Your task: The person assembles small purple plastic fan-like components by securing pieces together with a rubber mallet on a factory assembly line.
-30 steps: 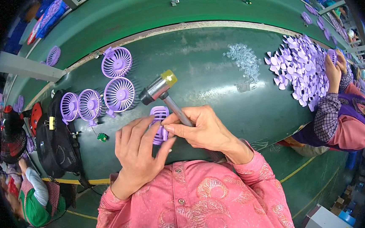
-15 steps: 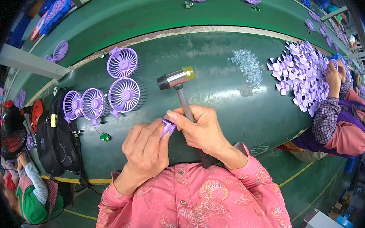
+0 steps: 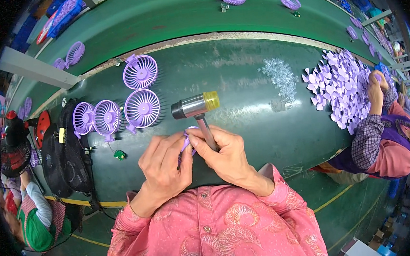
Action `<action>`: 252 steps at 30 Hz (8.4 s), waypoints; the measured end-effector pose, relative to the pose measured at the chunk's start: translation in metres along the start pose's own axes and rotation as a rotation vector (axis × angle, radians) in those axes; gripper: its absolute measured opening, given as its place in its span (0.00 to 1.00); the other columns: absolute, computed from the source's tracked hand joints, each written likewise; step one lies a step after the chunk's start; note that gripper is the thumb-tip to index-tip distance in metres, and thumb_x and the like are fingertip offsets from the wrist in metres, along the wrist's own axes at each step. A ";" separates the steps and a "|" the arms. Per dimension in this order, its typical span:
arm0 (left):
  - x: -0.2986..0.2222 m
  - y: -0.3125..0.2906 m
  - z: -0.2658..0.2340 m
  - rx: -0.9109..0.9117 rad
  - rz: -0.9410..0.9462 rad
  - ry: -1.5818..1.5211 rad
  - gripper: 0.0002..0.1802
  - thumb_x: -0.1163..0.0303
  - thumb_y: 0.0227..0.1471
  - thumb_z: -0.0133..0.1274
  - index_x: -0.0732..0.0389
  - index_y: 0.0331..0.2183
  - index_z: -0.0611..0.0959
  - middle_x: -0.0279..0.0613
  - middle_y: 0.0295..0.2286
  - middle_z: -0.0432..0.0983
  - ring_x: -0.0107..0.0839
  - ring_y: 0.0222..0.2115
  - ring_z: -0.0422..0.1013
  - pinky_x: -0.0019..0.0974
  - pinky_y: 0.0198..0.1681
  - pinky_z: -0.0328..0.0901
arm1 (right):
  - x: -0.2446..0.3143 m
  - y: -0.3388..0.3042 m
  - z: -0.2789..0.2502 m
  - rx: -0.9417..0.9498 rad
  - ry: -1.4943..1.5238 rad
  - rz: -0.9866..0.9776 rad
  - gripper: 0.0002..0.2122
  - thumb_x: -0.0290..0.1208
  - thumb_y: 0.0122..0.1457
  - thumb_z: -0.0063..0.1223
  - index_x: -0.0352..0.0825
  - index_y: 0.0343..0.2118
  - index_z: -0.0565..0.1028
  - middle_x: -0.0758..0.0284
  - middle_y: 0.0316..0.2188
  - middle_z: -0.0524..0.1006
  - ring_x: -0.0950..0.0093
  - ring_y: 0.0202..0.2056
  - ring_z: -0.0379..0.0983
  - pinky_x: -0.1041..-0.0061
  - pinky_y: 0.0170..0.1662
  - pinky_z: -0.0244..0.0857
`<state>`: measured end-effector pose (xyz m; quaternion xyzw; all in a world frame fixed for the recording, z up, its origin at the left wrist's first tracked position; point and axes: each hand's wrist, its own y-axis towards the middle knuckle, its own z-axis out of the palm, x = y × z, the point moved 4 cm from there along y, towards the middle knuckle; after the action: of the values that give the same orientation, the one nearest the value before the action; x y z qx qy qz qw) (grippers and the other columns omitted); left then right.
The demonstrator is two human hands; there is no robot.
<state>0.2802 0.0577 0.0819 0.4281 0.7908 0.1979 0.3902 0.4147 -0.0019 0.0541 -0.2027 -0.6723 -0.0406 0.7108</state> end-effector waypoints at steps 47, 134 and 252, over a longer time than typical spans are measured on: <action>0.174 0.128 0.032 -0.084 -0.559 -0.181 0.19 0.63 0.54 0.55 0.69 0.41 0.81 0.49 0.30 0.81 0.40 0.31 0.76 0.40 0.37 0.68 | 0.003 0.016 -0.050 -0.077 0.341 0.105 0.10 0.20 0.62 0.47 0.26 0.45 0.74 0.76 0.15 0.64 0.88 0.10 0.53 0.83 0.12 0.46; 0.023 -0.019 0.039 0.118 -1.186 -1.577 0.22 0.79 0.52 0.54 0.70 0.50 0.70 0.68 0.48 0.70 0.29 0.24 0.74 0.31 0.21 0.72 | 0.011 -0.010 -0.014 0.228 -0.473 -0.338 0.15 0.19 0.55 0.53 0.29 0.47 0.72 0.56 0.29 0.78 0.60 0.28 0.78 0.68 0.30 0.71; -0.009 0.013 0.035 0.574 0.085 -0.049 0.21 0.74 0.45 0.54 0.67 0.44 0.77 0.54 0.50 0.66 0.51 0.53 0.61 0.54 0.54 0.58 | -0.003 0.056 -0.094 -0.144 -0.722 -0.080 0.17 0.38 0.56 0.62 0.25 0.34 0.78 0.60 0.23 0.77 0.76 0.22 0.69 0.71 0.26 0.63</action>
<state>0.3178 0.0564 0.0731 0.5586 0.7860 -0.0283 0.2635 0.5210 0.0161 0.0370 -0.2270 -0.8827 -0.0416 0.4095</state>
